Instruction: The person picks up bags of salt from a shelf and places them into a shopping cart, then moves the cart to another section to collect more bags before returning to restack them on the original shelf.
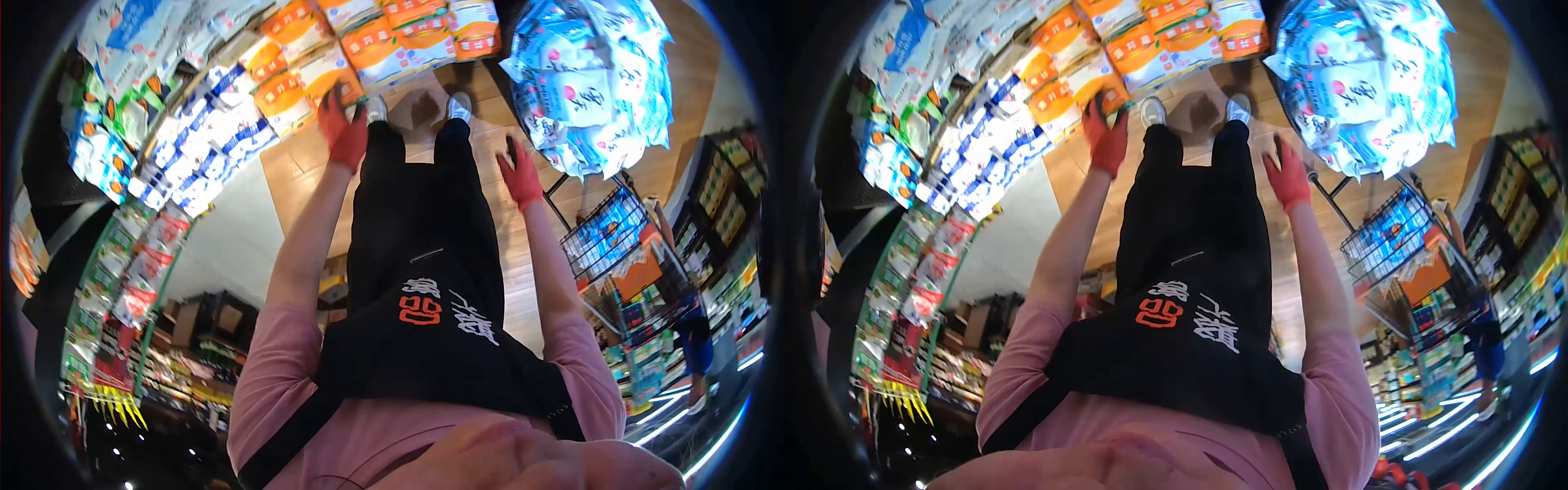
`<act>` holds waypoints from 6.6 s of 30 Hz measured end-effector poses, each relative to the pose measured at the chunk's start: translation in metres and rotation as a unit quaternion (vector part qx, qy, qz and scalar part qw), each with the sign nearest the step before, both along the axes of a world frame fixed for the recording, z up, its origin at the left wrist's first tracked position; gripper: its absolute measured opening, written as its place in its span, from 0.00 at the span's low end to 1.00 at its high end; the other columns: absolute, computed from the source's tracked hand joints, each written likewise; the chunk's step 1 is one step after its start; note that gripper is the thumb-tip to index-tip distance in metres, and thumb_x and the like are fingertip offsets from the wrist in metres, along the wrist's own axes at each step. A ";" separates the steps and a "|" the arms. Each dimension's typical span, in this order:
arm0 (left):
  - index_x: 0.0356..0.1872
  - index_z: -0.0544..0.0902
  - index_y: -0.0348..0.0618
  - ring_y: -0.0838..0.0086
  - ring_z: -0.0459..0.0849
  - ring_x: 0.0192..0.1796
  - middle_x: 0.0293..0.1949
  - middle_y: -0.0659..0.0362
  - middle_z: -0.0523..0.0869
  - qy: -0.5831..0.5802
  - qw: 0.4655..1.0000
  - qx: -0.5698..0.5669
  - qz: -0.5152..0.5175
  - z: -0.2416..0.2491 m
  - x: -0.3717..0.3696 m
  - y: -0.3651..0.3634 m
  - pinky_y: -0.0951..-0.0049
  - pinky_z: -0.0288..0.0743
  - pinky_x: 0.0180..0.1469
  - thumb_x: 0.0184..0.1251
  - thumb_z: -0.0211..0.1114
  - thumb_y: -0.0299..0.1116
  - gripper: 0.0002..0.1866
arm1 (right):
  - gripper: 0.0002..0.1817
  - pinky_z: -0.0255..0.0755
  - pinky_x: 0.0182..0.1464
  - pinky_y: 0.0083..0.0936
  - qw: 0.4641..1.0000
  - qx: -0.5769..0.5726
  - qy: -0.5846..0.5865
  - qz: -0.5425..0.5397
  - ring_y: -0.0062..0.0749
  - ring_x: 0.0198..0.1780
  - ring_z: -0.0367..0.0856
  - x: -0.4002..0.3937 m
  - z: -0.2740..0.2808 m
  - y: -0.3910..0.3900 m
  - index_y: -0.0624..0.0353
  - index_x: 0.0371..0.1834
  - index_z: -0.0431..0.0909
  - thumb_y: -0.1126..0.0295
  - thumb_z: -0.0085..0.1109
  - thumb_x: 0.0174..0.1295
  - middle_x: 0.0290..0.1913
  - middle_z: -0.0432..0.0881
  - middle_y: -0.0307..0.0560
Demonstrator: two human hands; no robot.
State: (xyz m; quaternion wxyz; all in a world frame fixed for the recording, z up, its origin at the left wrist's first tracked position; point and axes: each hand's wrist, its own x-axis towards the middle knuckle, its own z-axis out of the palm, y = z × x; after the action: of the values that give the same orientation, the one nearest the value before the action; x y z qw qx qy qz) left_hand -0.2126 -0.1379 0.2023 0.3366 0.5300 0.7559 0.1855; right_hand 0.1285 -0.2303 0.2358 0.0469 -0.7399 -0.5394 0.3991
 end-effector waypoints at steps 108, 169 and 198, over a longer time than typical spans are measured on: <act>0.49 0.73 0.38 0.65 0.80 0.44 0.42 0.55 0.80 -0.695 0.647 -0.297 0.106 0.241 0.839 -0.568 0.61 0.73 0.51 0.60 0.59 0.39 0.20 | 0.24 0.71 0.43 0.36 0.969 0.000 0.196 -0.152 0.46 0.41 0.80 0.652 0.202 -0.498 0.62 0.39 0.75 0.50 0.58 0.54 0.37 0.80 0.57; 0.62 0.63 0.40 0.64 0.75 0.55 0.57 0.53 0.73 -0.773 0.569 -0.244 0.138 0.204 0.848 -0.547 0.62 0.69 0.57 0.59 0.50 0.64 0.40 | 0.28 0.73 0.46 0.23 0.781 -0.084 0.509 -0.353 0.28 0.45 0.79 0.670 0.199 -0.459 0.66 0.52 0.68 0.68 0.68 0.49 0.45 0.79 0.46; 0.56 0.70 0.45 0.60 0.75 0.55 0.53 0.53 0.76 -0.697 0.639 -0.147 0.290 0.126 0.816 -0.537 0.56 0.68 0.58 0.60 0.59 0.43 0.24 | 0.29 0.73 0.47 0.32 0.987 -0.059 -0.138 0.063 0.40 0.46 0.79 0.782 0.068 -0.508 0.60 0.62 0.61 0.73 0.53 0.54 0.52 0.75 0.56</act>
State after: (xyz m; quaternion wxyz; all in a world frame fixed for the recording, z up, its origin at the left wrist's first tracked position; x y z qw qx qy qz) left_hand 0.6033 -0.6750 0.3284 0.7658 -0.0594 0.4295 0.4749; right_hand 0.9104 -0.7384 0.3039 -0.0966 -0.7542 -0.5618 0.3260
